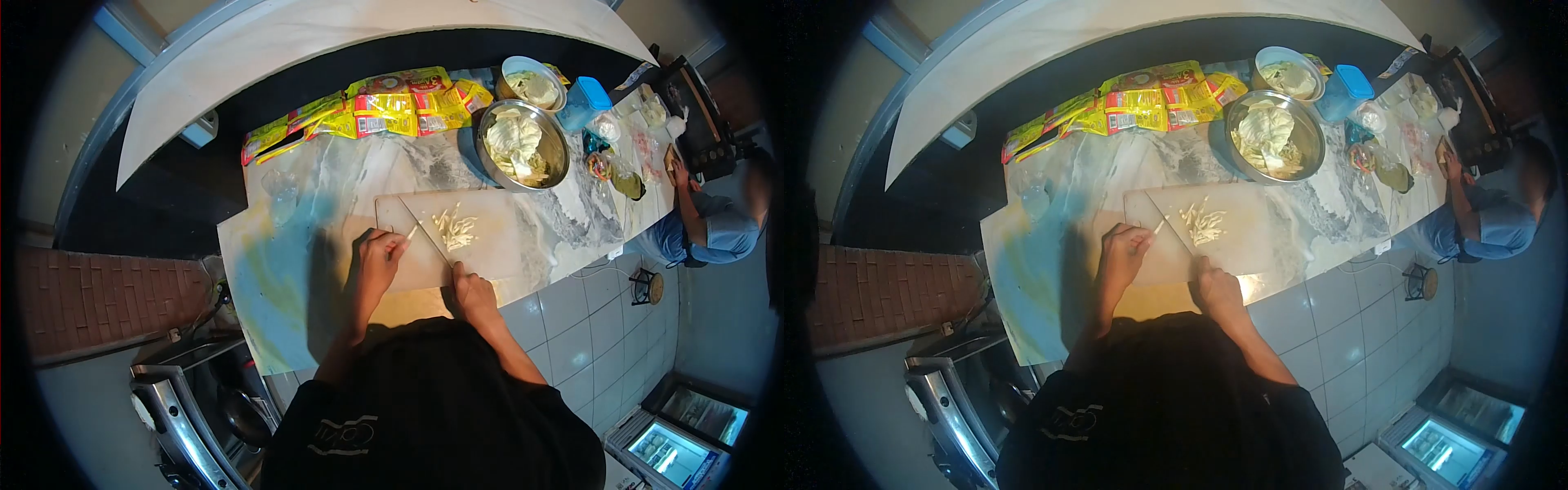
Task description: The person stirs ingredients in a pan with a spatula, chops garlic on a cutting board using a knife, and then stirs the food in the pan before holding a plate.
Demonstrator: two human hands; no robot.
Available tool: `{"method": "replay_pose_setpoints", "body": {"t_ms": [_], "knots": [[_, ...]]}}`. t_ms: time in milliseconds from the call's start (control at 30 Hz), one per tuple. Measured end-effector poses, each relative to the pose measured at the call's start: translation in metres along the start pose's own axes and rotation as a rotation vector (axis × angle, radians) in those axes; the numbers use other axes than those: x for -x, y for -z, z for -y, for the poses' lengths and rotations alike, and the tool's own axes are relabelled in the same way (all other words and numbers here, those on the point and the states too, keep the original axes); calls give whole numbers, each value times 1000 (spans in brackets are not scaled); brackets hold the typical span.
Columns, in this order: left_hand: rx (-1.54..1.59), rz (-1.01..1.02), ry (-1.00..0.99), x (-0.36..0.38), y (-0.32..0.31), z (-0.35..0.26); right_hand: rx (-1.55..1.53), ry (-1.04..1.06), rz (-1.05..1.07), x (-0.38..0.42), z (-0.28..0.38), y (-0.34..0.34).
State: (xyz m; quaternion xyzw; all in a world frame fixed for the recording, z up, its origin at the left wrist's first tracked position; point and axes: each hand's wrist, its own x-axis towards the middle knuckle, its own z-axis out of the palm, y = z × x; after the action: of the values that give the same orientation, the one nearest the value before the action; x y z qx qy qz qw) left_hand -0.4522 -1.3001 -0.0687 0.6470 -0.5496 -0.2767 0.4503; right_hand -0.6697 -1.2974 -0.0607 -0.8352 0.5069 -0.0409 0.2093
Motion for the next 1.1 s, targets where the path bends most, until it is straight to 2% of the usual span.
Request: {"method": "replay_pose_setpoints", "body": {"t_ms": [100, 433, 533, 633, 700, 800, 1100], "knots": [[-68, 7, -76, 6, -2, 1, 26, -12, 30, 0, -3, -1], [-122, -53, -65, 6, 3, 6, 4, 6, -7, 5, -5, -1], [-94, -100, -89, 0, 5, 4, -54, 44, -20, 6, -4, 4], [-103, -85, -71, -4, 3, 2, -155, -3, 65, 3, -11, 0], [-120, -84, -127, -4, 1, 2, -257, 56, 7, 5, -13, -2], [-102, -92, -81, -2, -1, 4, -306, 12, 56, 7, -6, 9], [-136, -91, -111, 0, -2, 6, -172, 144, 12, 2, -6, 9]]}}
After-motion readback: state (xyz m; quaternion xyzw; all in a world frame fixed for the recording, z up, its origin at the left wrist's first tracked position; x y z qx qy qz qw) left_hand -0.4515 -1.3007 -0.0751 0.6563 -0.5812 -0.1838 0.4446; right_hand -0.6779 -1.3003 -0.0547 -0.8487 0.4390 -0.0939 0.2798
